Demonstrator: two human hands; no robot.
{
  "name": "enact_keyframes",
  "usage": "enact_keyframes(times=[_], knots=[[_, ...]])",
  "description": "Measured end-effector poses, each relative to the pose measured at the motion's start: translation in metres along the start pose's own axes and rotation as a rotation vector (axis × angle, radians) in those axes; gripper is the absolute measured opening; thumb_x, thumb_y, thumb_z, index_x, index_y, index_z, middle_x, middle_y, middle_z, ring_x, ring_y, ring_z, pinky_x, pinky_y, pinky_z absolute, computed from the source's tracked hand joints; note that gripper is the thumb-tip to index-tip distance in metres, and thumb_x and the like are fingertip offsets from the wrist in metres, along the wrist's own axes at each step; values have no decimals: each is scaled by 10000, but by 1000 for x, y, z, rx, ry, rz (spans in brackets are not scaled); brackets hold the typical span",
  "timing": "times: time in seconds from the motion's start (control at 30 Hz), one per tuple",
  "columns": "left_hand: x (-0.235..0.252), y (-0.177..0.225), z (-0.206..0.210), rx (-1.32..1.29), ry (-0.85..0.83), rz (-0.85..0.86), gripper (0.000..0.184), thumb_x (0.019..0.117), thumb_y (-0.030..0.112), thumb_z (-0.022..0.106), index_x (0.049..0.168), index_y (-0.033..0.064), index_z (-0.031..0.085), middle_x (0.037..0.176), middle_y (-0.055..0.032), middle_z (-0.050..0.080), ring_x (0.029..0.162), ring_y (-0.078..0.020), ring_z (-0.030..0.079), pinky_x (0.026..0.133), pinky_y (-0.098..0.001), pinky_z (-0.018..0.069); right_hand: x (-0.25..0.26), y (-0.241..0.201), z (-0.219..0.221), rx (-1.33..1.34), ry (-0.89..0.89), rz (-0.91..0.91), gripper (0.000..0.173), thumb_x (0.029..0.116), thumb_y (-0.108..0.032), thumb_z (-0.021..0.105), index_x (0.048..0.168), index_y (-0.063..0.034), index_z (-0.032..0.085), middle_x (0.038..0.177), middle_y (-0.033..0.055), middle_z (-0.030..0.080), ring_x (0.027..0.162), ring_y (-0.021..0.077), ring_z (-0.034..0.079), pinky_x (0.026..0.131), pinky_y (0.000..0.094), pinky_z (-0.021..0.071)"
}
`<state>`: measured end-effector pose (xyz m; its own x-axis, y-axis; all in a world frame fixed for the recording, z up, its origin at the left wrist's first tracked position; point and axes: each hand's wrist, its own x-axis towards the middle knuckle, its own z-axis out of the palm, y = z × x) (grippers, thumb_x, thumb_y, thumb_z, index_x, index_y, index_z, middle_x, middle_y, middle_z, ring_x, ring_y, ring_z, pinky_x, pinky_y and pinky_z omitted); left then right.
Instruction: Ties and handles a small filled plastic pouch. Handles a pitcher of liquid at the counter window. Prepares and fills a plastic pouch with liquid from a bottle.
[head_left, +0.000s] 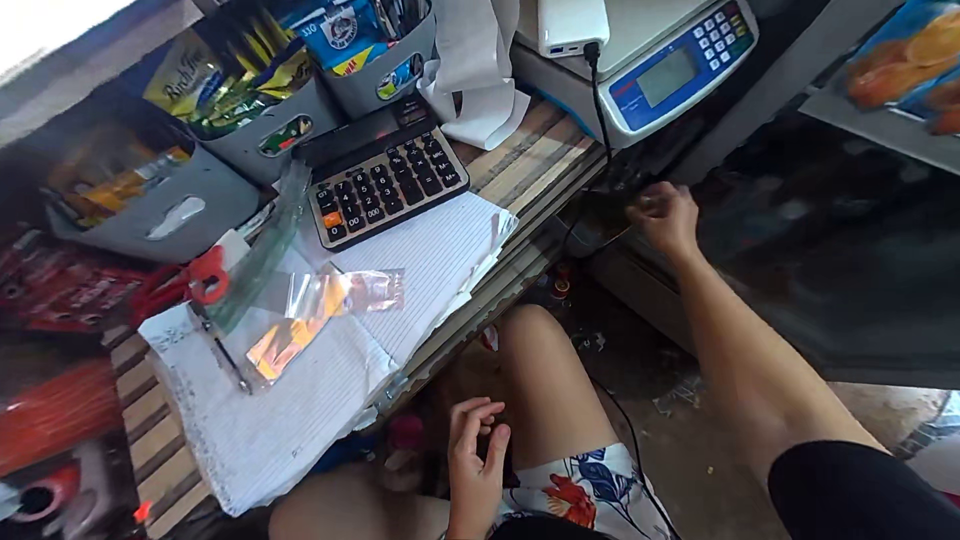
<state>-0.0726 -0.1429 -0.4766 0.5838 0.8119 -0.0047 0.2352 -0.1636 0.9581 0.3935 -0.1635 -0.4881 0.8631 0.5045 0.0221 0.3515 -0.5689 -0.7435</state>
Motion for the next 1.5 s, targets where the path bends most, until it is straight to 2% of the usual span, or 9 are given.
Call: enact_keyframes(times=[0.2, 0.6, 0.77, 0.83, 0.97, 1.13, 1.27, 1.33, 1.5], knots=[[5, -1, 2, 21, 39, -40, 255, 970, 191, 648, 1137, 11, 715, 1245, -111, 620, 1029, -103, 652, 838, -222, 581, 29, 14, 35, -166, 46, 136, 455, 910, -126, 756, 1317, 13, 607, 1410, 375, 468, 1209, 573, 542, 947, 736, 453], [-1, -4, 4, 22, 8, -65, 229, 963, 139, 643, 1137, 9, 717, 1242, -114, 626, 1010, -107, 656, 834, -232, 584, 19, 31, 41, -99, 249, 182, 892, 763, -122, 886, 1492, -11, 384, 1489, 358, 380, 1226, 573, 527, 907, 721, 486], [-2, 5, 1, 26, 2, -22, 171, 947, 108, 657, 1048, 1, 747, 1197, -120, 647, 992, -101, 666, 837, -233, 590, -20, 31, 30, 37, 323, 69, 850, 804, -138, 834, 1491, 70, 379, 1483, 365, 402, 1345, 485, 468, 1110, 561, 430], [-1, 17, -4, 18, -11, -1, 115, 945, 93, 683, 954, 9, 762, 1160, -115, 669, 1035, -107, 672, 901, -247, 586, -49, 16, 27, 134, 357, -27, 763, 866, -164, 764, 1452, 142, 383, 1411, 394, 444, 1245, 458, 529, 1043, 487, 483], [9, 57, -38, 34, -61, 244, 133, 943, 140, 729, 894, 21, 763, 1122, -113, 683, 1076, -106, 655, 948, -238, 558, -120, -43, 16, 281, 333, -274, 655, 937, -191, 699, 1398, 159, 394, 1211, 337, 547, 859, 273, 604, 723, 372, 532], [47, 135, -127, 138, 111, 608, 62, 917, 129, 763, 927, 75, 734, 1117, -60, 669, 1098, -105, 642, 951, -243, 563, -166, -132, 4, 447, 300, -739, 505, 946, -172, 703, 1316, 66, 454, 1073, 124, 555, 763, -9, 527, 661, 123, 452], [96, 204, -200, 392, 395, 740, 167, 939, 131, 699, 1060, 17, 707, 1096, -95, 697, 1042, -139, 666, 904, -297, 570, -179, -254, -3, 505, 160, -1114, 299, 968, -203, 687, 1215, -75, 577, 1032, 79, 610, 809, 44, 591, 696, 158, 511], [129, 238, -225, 468, 482, 696, 257, 945, 128, 689, 1159, -14, 677, 1142, -146, 686, 1025, -198, 673, 873, -354, 577, -180, -324, 3, 461, -14, -1293, 283, 977, -241, 671, 1177, -45, 627, 1042, 127, 672, 878, 128, 652, 758, 256, 565], [238, 331, -278, 476, 602, 523, 517, 971, 193, 682, 1403, -44, 527, 1399, -275, 541, 1263, -383, 568, 1037, -496, 496, -161, -467, 40, 398, -306, -1104, 488, 922, -184, 746, 1325, 5, 547, 1311, 209, 583, 1106, 305, 646, 888, 478, 568]])
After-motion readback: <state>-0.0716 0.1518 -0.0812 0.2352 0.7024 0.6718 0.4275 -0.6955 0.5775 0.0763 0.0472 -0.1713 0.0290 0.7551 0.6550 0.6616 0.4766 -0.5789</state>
